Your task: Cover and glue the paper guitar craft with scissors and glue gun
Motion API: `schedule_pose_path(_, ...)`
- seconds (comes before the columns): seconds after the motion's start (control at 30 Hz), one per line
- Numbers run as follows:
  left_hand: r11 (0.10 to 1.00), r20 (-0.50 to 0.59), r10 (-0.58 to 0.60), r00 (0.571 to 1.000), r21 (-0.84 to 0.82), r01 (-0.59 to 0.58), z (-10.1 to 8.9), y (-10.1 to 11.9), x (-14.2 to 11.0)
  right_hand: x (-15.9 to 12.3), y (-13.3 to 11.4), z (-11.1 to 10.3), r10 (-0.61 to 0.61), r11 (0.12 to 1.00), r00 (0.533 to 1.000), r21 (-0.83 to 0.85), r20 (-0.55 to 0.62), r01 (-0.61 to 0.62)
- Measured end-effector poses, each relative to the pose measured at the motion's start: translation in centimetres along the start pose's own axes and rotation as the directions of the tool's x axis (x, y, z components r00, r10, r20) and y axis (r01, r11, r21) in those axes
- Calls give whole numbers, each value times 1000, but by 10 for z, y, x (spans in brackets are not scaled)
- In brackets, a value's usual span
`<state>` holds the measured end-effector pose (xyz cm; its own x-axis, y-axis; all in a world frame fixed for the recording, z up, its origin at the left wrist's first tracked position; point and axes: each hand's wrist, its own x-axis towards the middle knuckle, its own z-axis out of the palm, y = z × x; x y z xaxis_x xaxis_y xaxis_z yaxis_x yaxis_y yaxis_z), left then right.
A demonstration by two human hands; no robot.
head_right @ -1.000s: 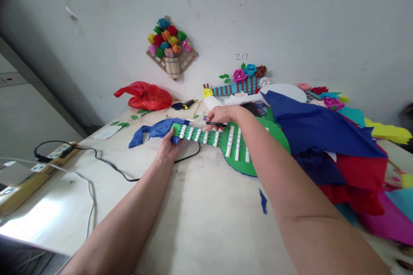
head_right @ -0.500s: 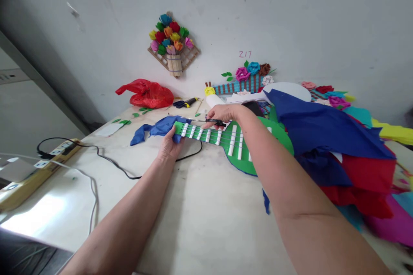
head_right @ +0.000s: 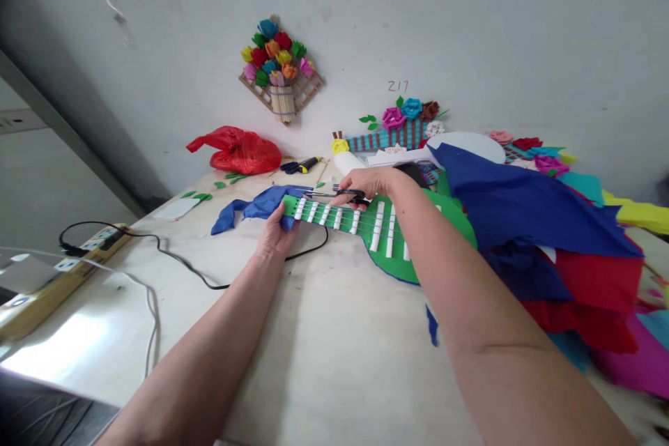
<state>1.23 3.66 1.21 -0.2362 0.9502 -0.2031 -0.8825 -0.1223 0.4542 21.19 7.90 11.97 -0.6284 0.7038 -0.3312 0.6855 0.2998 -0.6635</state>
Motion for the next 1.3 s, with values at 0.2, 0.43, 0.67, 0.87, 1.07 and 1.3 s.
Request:
schedule_pose_path(0.2,1000,-19,-6,1000,-30,6,1,1,0,19,3,5,-31,998,999,-59,-32,29)
schedule_pose_path(0.43,999,19,1,1000,-49,0,0,1,0,30,2,6,-41,999,997,-20,-60,40)
schedule_pose_path(0.67,1000,4,-6,1000,-29,6,0,0,2,35,1,6,-40,999,998,-16,-55,39)
schedule_pose_path(0.87,999,30,-4,1000,-40,5,0,1,0,38,-2,5,-85,996,996,-13,-39,85)
schedule_pose_path(1.07,999,37,-12,999,-45,14,1,2,-1,38,-8,9,-98,995,994,-1,-54,98)
schedule_pose_path(1.3,998,58,-15,998,-54,18,0,2,-1,40,-6,10,-113,993,991,17,-70,114)
